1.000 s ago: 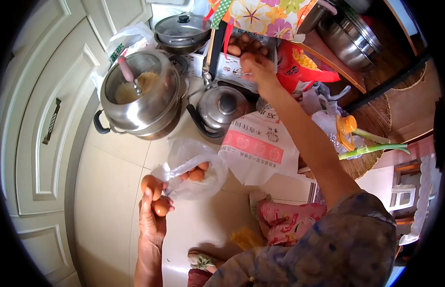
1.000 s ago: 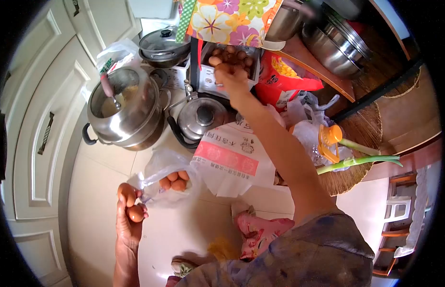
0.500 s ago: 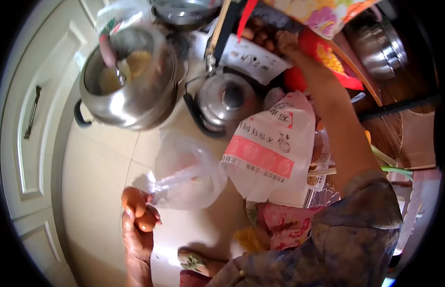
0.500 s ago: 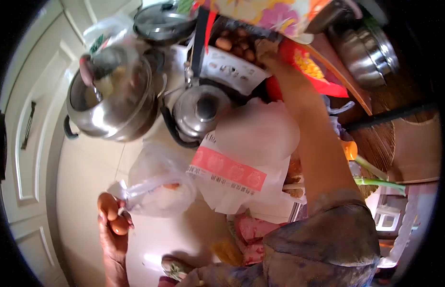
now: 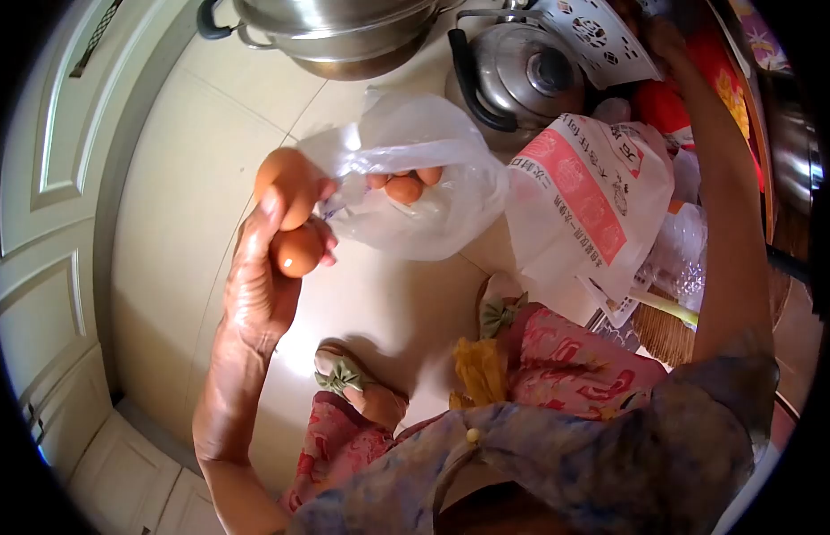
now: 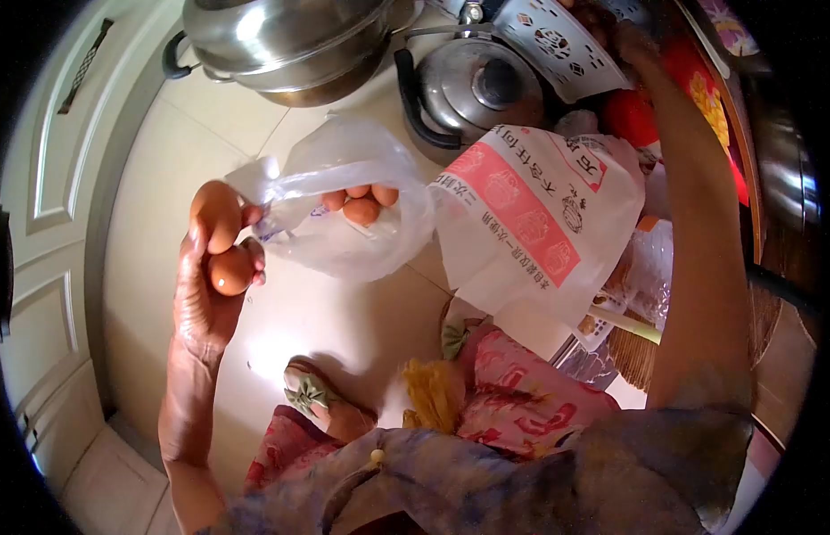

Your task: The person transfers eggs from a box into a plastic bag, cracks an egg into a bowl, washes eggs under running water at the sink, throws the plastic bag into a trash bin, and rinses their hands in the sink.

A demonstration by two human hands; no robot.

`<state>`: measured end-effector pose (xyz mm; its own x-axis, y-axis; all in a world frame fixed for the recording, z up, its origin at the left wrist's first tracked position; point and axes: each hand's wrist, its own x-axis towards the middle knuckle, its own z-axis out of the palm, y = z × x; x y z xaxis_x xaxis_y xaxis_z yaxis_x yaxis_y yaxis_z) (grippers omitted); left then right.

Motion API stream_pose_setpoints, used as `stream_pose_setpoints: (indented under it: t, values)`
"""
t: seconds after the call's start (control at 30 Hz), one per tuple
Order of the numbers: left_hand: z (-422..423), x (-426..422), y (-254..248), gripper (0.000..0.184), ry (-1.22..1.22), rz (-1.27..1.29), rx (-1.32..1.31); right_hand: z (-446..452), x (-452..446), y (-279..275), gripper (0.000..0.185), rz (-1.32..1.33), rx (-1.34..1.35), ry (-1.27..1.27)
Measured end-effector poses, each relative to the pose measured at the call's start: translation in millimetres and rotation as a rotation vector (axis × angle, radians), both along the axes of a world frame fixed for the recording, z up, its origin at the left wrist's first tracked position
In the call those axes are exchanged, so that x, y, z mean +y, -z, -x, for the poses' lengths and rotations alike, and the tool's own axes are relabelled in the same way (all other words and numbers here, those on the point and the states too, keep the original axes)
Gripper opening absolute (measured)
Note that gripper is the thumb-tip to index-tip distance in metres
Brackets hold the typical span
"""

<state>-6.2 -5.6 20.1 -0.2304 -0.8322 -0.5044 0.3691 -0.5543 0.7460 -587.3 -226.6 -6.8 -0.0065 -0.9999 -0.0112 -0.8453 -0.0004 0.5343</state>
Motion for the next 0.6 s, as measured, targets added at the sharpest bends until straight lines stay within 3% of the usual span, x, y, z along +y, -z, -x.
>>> stream_pose_setpoints:
  t: [0.03, 0.07, 0.13, 0.2, 0.23, 0.27, 0.3, 0.37, 0.43, 0.57, 0.6]
  values:
    - [1, -1, -3, 0.060, 0.001, -0.002, -0.004, -4, 2, -1, 0.033, 0.049, -0.007, -0.032]
    - [1, 0, -6, 0.059, 0.007, 0.000, 0.006, -8, 4, -1, 0.033, 0.329, 0.036, 0.074]
    - [1, 0, -8, 0.058, 0.012, 0.000, 0.007, 30, -23, -12, 0.037, 0.393, -0.013, -0.147]
    - [0, -1, -8, 0.057, 0.032, -0.010, 0.013, -138, 58, -103, 0.051, 0.405, -0.145, -0.063]
    - [-2, 0, -5, 0.057, 0.029, -0.007, 0.025, -190, 97, -129, 0.030, 0.339, -0.690, -0.296]
    - [-3, 1, -3, 0.057, 0.037, -0.015, 0.023, -216, 122, -150, 0.033, -0.088, -0.847, 0.129]
    - [-4, 3, -3, 0.058, 0.047, -0.025, 0.020, -260, 157, -156, 0.028, -0.180, -1.113, 0.036]
    - [-4, 3, -1, 0.058, 0.050, -0.020, 0.026, -288, 198, -124, 0.017, -0.497, -1.285, -0.479]
    - [-3, 3, -1, 0.058, 0.059, -0.017, 0.029, -361, 221, -111, 0.008, -0.734, -1.154, -0.522]
    - [-3, 2, -3, 0.058, 0.048, -0.022, 0.009, -405, 212, 17, 0.007, -0.353, -0.787, -0.624]
    - [-4, 3, -2, 0.058, 0.048, -0.023, 0.010, -404, 208, 59, 0.012, -0.339, -0.797, -0.614]
